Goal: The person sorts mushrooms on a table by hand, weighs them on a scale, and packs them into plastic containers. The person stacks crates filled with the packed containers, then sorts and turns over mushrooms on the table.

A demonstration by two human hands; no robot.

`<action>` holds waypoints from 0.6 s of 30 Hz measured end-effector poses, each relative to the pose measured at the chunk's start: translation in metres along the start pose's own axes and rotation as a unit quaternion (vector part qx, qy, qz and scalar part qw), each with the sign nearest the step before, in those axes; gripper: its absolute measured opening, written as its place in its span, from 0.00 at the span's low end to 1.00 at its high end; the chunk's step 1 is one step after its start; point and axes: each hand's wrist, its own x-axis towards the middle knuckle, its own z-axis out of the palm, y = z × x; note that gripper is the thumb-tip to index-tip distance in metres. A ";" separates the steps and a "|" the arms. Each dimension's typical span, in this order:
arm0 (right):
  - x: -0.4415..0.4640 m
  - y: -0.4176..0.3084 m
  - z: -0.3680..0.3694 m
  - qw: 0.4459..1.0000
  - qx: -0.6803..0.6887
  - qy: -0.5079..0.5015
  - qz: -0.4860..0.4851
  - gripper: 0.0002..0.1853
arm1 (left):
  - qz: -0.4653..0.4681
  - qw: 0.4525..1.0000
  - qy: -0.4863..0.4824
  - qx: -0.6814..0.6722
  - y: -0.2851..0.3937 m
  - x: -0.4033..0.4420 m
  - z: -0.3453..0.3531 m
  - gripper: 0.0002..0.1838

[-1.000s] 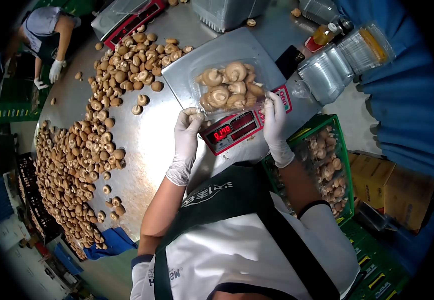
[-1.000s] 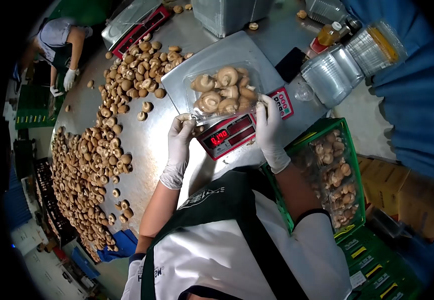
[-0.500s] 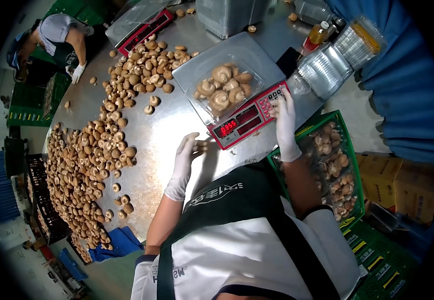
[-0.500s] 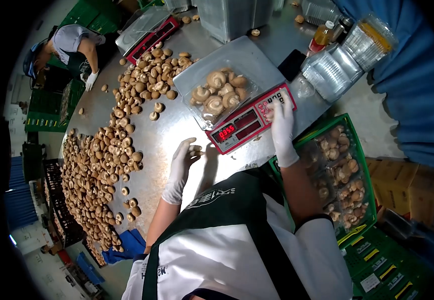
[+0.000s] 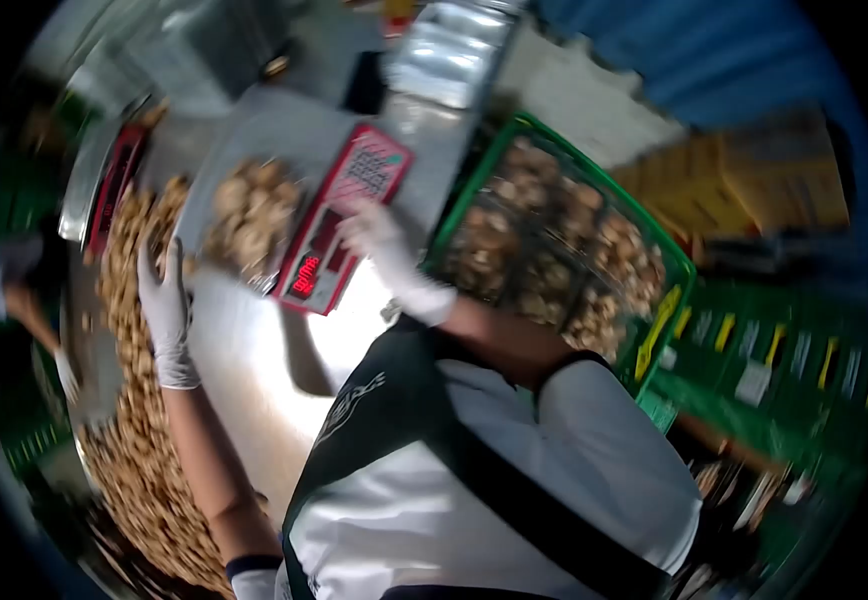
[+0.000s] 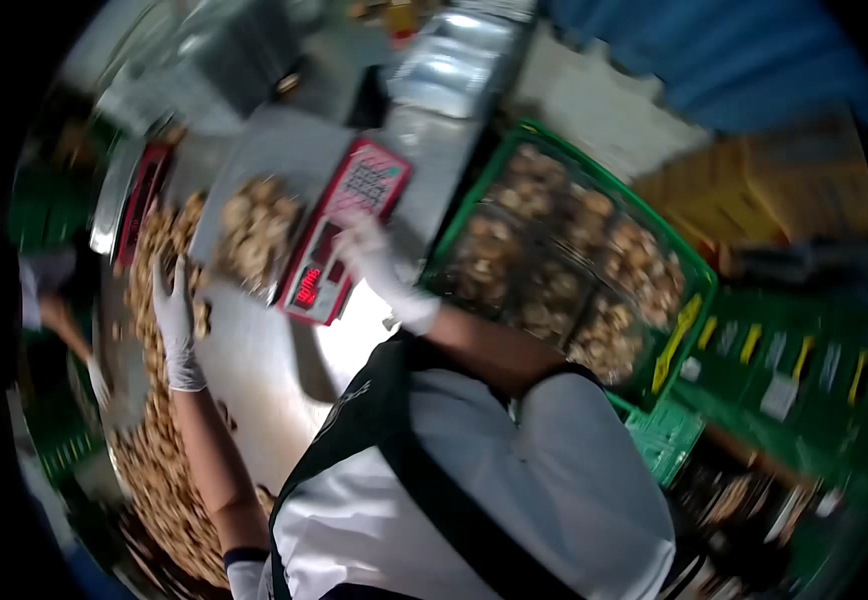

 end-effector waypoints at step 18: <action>-0.297 -0.122 -0.255 0.863 -0.233 0.445 -0.048 0.40 | 0.112 0.889 -0.444 -0.028 0.036 -0.161 0.150 0.29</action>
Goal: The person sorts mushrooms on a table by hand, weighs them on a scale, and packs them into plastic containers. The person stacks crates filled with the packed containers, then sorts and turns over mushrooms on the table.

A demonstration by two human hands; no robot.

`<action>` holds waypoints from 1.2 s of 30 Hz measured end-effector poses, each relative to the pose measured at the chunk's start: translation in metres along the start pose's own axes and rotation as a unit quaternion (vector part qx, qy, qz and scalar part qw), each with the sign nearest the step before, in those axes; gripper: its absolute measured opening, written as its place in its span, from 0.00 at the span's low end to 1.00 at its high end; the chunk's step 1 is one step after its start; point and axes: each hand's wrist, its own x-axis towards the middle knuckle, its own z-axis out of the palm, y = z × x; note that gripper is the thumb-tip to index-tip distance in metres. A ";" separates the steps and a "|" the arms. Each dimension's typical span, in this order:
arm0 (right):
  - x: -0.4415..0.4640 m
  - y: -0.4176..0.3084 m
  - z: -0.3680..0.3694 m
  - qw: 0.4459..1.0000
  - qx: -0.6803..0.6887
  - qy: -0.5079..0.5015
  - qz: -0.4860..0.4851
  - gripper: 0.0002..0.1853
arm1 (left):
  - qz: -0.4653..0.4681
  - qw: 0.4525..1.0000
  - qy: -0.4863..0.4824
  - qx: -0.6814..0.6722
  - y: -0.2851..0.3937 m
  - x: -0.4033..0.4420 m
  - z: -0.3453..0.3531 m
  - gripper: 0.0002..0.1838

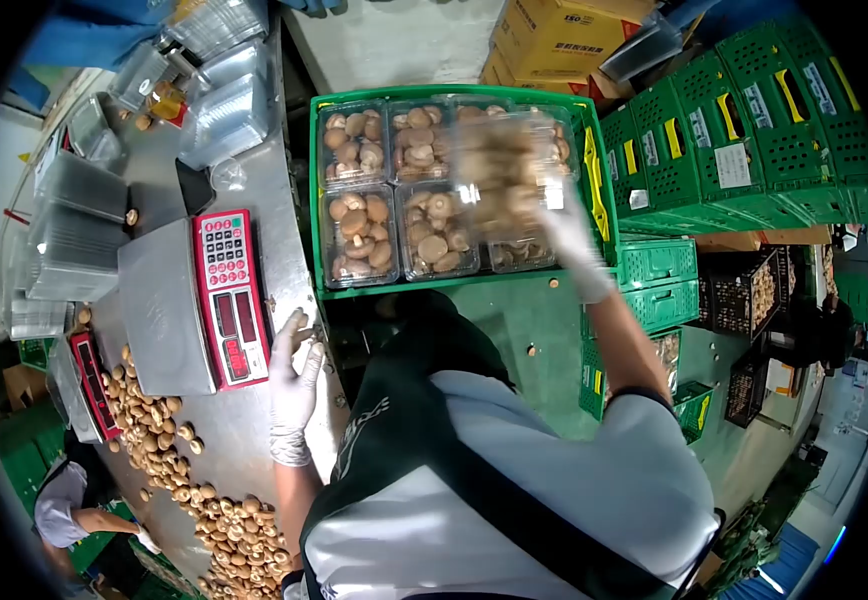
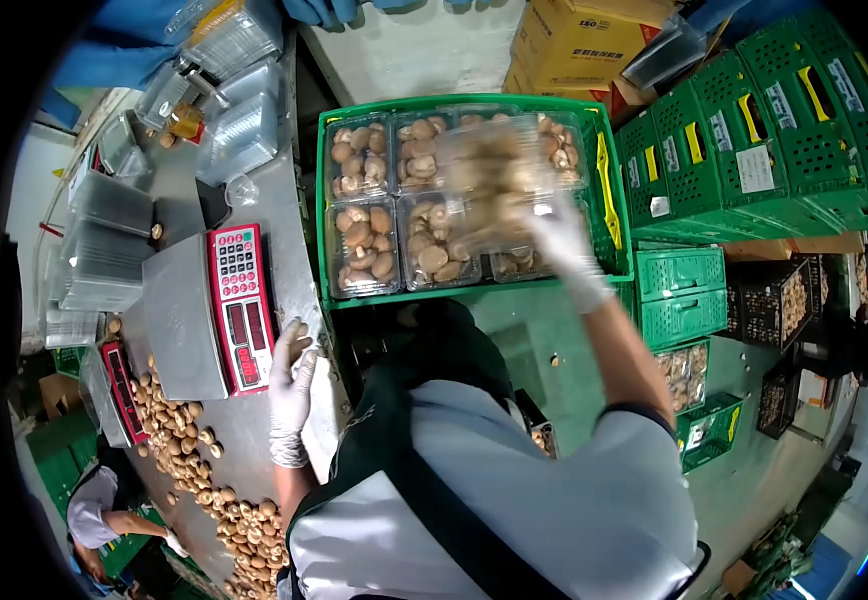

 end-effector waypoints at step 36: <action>0.066 0.133 -0.122 0.871 -0.334 0.319 0.170 0.16 | -0.081 0.974 0.156 0.141 -0.064 0.254 0.101 0.32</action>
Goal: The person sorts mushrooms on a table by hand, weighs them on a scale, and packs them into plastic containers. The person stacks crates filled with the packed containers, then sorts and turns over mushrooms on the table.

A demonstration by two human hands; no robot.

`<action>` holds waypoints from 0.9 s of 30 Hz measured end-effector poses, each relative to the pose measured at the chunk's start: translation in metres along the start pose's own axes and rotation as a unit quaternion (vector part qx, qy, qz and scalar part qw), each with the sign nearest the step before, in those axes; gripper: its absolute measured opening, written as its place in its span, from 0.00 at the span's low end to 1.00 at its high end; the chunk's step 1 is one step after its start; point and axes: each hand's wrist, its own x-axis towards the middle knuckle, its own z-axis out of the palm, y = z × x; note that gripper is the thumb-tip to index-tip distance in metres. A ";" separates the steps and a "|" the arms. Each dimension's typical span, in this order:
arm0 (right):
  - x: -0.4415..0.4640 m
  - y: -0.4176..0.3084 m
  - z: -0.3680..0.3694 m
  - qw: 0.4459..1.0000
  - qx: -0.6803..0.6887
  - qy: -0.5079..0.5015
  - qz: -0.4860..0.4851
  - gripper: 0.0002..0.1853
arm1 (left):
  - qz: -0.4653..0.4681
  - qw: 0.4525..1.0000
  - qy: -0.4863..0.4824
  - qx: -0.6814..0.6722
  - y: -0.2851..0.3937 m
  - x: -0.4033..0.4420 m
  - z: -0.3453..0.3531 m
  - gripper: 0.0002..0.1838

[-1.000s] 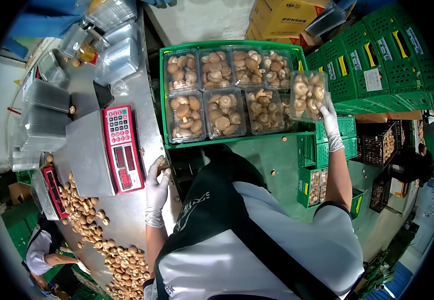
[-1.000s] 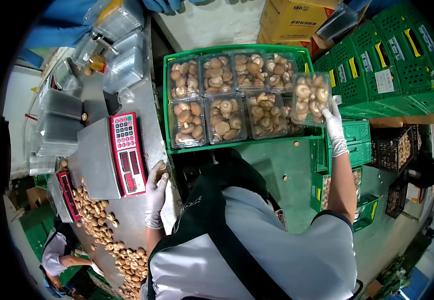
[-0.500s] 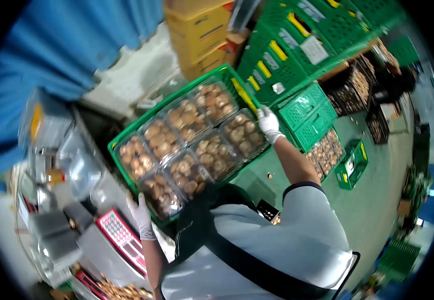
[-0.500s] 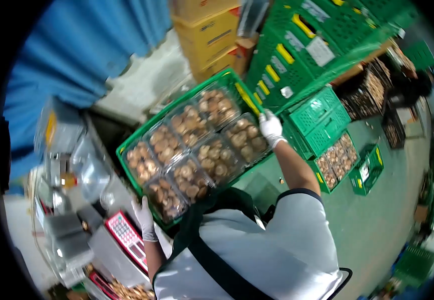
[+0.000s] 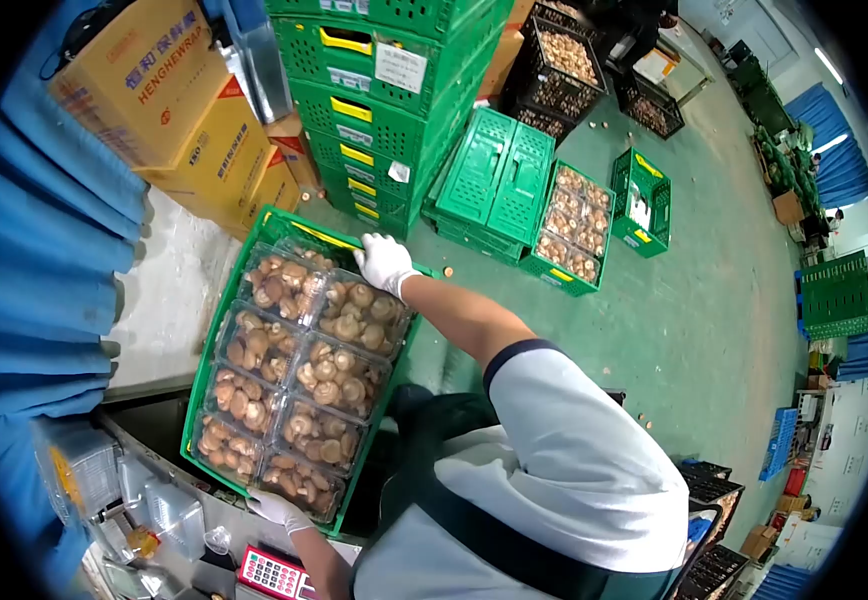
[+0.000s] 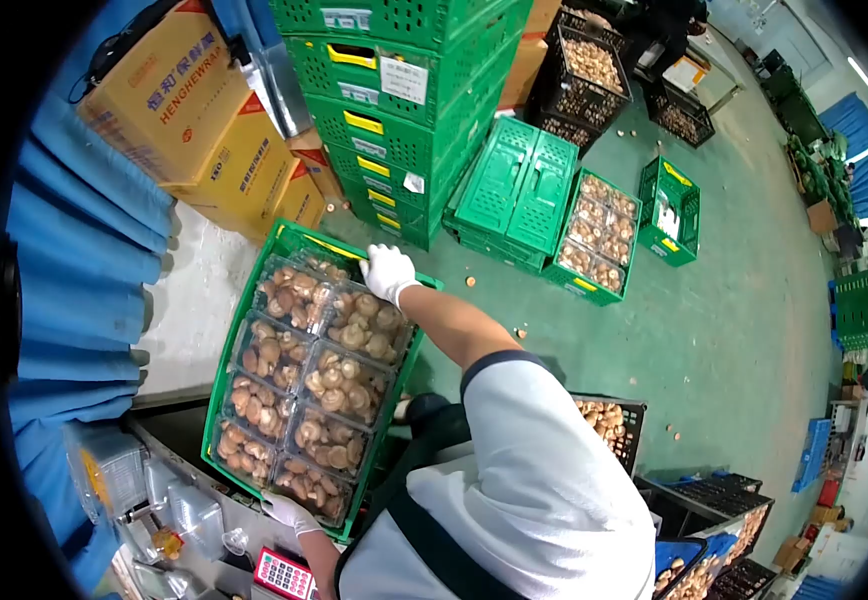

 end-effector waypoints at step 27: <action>-0.046 0.195 -0.113 0.955 0.169 -0.112 0.218 0.29 | -0.094 0.908 -0.373 -0.166 0.128 -0.022 0.117 0.27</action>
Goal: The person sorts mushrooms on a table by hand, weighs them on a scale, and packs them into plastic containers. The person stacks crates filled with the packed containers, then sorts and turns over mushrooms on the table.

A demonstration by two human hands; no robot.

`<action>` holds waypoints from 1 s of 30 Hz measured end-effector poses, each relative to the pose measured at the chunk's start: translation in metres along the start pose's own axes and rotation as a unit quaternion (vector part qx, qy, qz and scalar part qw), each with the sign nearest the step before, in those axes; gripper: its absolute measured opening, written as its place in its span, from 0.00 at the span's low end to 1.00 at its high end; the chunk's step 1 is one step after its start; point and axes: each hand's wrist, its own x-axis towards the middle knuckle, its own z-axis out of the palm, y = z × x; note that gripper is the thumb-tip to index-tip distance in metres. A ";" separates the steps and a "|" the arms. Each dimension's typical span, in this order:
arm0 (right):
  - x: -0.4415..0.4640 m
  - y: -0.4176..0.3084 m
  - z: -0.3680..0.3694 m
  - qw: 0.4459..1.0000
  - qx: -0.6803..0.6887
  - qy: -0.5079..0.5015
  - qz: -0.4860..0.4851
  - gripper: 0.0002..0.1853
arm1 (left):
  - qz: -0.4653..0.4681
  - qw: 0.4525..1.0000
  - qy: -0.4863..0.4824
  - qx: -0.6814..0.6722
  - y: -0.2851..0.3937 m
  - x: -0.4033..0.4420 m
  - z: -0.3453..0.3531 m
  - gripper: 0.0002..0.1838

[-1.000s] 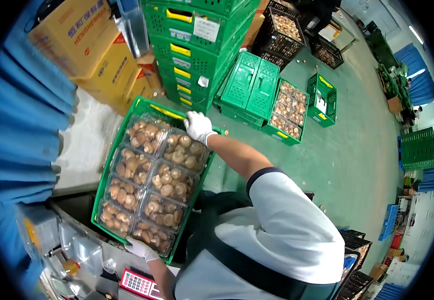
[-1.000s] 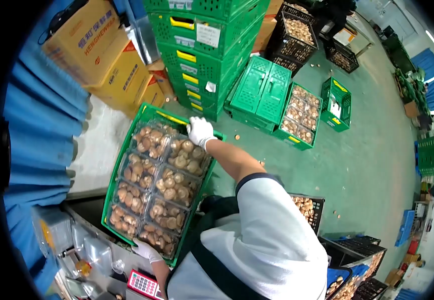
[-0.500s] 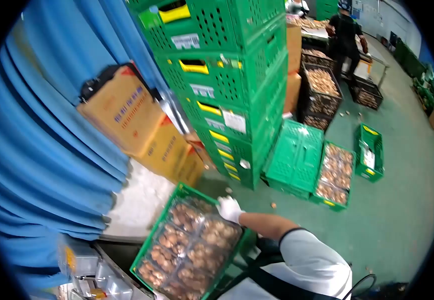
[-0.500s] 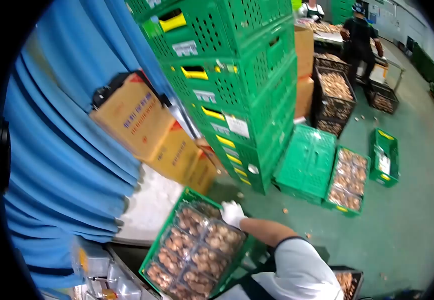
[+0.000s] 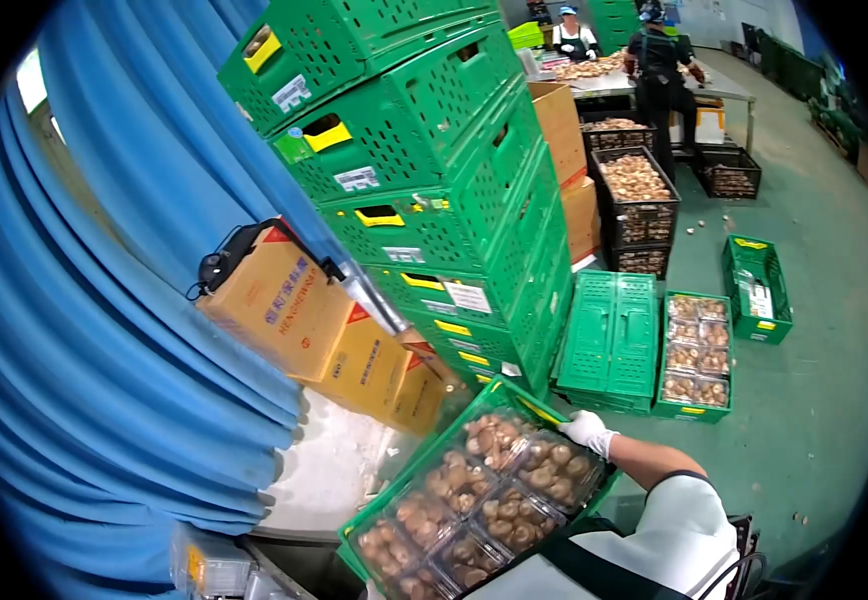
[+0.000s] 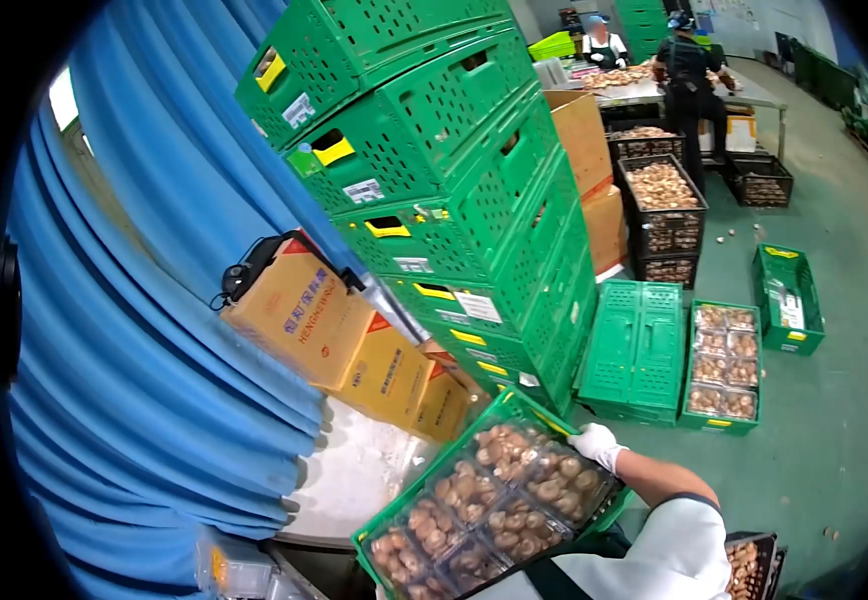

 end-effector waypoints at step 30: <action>-0.309 0.343 -0.035 0.607 0.482 0.557 0.298 0.11 | 0.099 0.746 -0.530 0.391 -0.009 -0.026 0.687 0.27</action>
